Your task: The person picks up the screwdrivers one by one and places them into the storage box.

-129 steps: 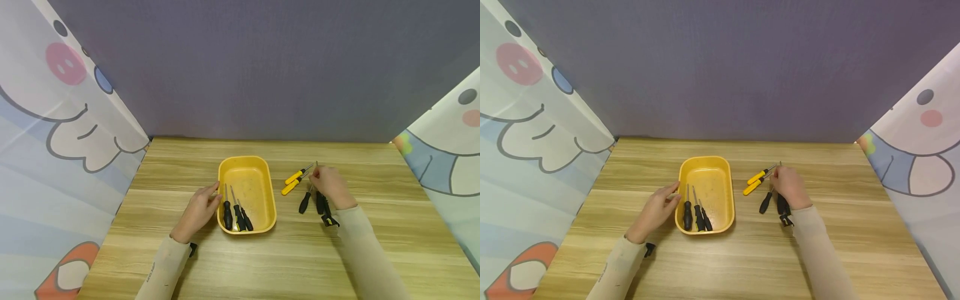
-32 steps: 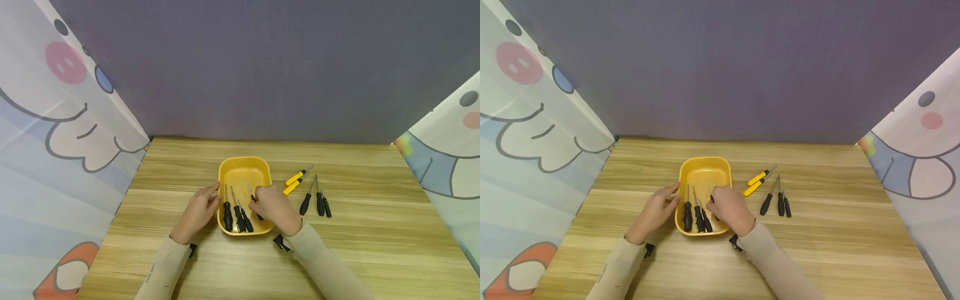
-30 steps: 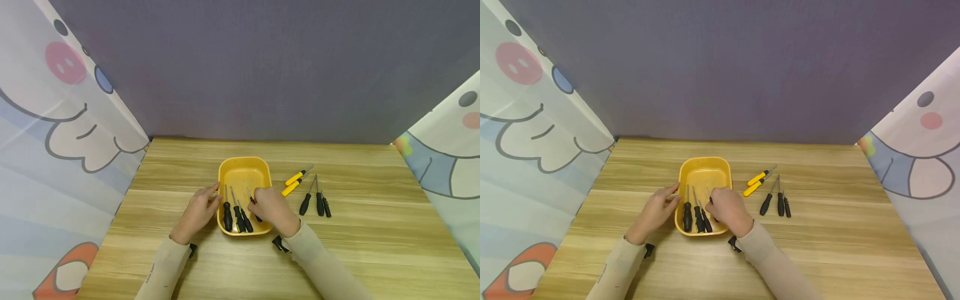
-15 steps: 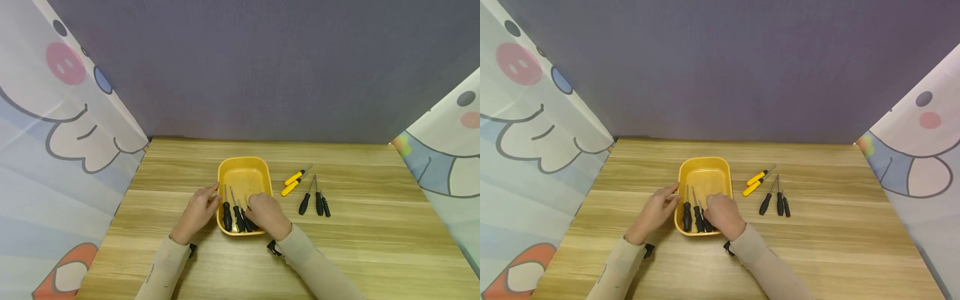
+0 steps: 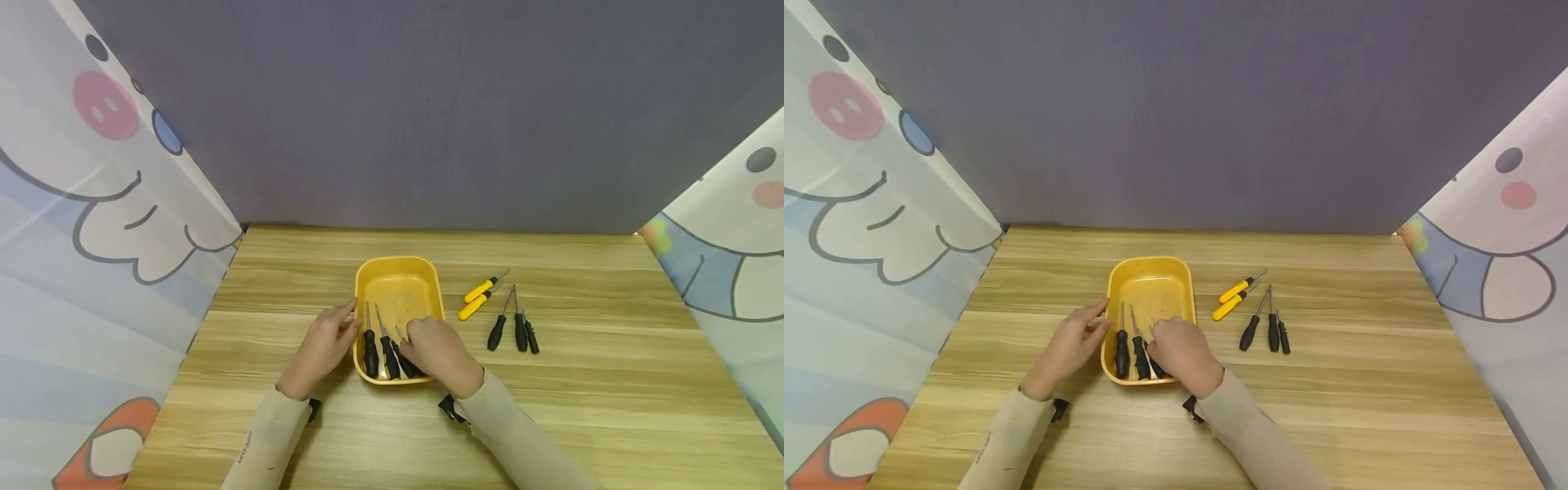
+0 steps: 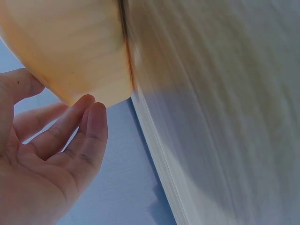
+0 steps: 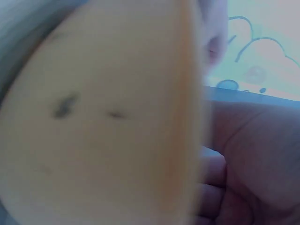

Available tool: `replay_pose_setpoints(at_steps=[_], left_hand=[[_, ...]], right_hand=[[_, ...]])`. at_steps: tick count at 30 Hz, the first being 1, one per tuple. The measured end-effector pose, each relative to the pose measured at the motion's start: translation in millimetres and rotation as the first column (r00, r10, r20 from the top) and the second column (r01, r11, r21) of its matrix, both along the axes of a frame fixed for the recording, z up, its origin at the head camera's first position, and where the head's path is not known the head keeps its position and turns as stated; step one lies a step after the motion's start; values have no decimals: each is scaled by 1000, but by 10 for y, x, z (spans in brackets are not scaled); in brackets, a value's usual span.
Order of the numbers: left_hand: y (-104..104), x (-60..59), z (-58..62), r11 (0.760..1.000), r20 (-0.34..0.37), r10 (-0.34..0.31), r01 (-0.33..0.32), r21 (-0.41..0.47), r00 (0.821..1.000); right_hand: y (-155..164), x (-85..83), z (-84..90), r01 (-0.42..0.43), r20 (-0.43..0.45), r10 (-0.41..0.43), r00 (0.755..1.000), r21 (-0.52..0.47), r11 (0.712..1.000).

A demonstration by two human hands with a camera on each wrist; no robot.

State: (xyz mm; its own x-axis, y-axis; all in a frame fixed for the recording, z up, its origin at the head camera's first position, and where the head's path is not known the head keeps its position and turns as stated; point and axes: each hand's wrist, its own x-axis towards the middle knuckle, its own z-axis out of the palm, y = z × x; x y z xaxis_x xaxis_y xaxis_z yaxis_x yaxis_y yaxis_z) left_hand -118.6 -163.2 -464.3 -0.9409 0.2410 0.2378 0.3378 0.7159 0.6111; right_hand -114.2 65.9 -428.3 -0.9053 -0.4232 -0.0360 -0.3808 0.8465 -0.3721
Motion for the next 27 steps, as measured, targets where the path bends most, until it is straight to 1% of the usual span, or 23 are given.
replay_pose_setpoints(at_steps=[3,8,12,18,27], left_hand=[[-3,-1,-8,1000,-1,-2,2,1,1000],[-9,-6,-13,1000,3,-8,8,9,1000],[-13,3,-12,1000,-5,-7,7,12,1000],[-16,11,-6,1000,3,-7,7,7,1000],[-10,-2,2,1000,31,-7,7,15,999]], right_hand=[[40,26,103,3,-7,-3,1000,0,1000],[150,79,274,29,-24,-29,999,-6,1000],[264,105,354,53,-12,-53,999,-2,999],[471,96,372,82,-5,-82,997,-26,996],[830,-3,312,155,3,-155,988,9,988]])
